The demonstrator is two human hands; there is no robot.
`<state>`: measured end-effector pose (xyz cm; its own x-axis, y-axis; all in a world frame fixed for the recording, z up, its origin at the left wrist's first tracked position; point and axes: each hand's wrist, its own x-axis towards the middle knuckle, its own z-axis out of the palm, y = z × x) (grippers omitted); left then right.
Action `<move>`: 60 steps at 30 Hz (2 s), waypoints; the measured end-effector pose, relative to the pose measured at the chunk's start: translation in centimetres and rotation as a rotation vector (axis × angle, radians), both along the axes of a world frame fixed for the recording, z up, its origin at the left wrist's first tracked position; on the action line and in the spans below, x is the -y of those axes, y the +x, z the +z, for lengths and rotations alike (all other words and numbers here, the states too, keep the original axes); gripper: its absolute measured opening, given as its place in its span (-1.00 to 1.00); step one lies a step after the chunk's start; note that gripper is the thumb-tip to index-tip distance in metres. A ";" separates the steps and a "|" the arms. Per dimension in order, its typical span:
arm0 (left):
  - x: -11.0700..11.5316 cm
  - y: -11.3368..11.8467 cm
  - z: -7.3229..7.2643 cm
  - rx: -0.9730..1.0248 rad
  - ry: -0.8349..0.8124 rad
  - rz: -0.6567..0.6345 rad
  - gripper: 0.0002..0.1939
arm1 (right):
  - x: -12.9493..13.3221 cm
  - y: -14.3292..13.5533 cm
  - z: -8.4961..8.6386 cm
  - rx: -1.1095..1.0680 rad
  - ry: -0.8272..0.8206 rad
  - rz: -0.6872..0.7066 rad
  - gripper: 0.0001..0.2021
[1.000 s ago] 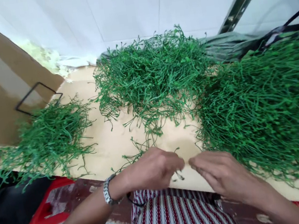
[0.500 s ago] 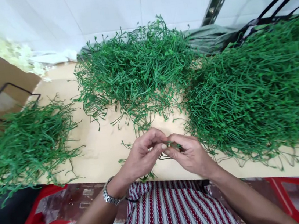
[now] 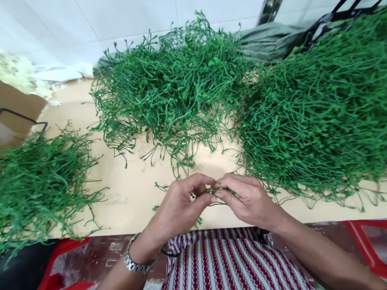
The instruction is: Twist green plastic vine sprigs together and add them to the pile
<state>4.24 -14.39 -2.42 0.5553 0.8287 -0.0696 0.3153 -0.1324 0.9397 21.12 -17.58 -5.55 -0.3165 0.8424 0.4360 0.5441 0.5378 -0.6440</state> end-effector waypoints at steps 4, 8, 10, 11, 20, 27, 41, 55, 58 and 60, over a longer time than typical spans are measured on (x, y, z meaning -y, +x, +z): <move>0.4 0.2 0.5 -0.231 0.253 -0.032 -0.87 | 0.2 0.1 -0.1 0.181 0.107 -0.003 -0.87; 0.5 0.4 0.5 -0.340 0.362 -0.040 -0.85 | 0.2 0.0 -0.4 0.326 0.276 -0.062 -0.85; 0.5 0.4 0.6 -0.326 0.378 -0.044 -0.84 | 0.2 0.1 -0.4 0.336 0.296 -0.057 -0.84; 0.5 0.4 0.6 -0.297 0.382 -0.041 -0.84 | 0.2 0.1 -0.4 0.324 0.283 -0.048 -0.85; 0.5 0.3 -0.3 -0.014 0.244 -0.068 -0.91 | 0.5 -0.4 0.0 -0.031 0.015 -0.041 -0.88; 0.1 0.2 0.0 -0.137 0.225 -0.154 -0.93 | 0.3 0.4 0.1 -0.061 -0.095 0.102 -0.86; -0.7 0.4 0.8 0.023 -0.034 -0.313 -0.88 | 0.0 1.5 0.5 -0.279 -0.361 0.315 -0.81; -0.6 1.4 -1.1 0.366 -0.348 0.138 -0.82 | 0.4 -0.2 -0.1 -0.304 -0.289 -0.054 -0.82; -0.3 1.9 -1.3 0.325 -0.259 0.217 -0.79 | 0.7 -0.5 -0.5 -0.403 -0.454 -0.069 -0.79; -0.1 2.2 -1.6 0.306 -0.207 0.252 -0.79 | 0.7 -0.6 -0.7 -0.437 -0.507 -0.080 -0.79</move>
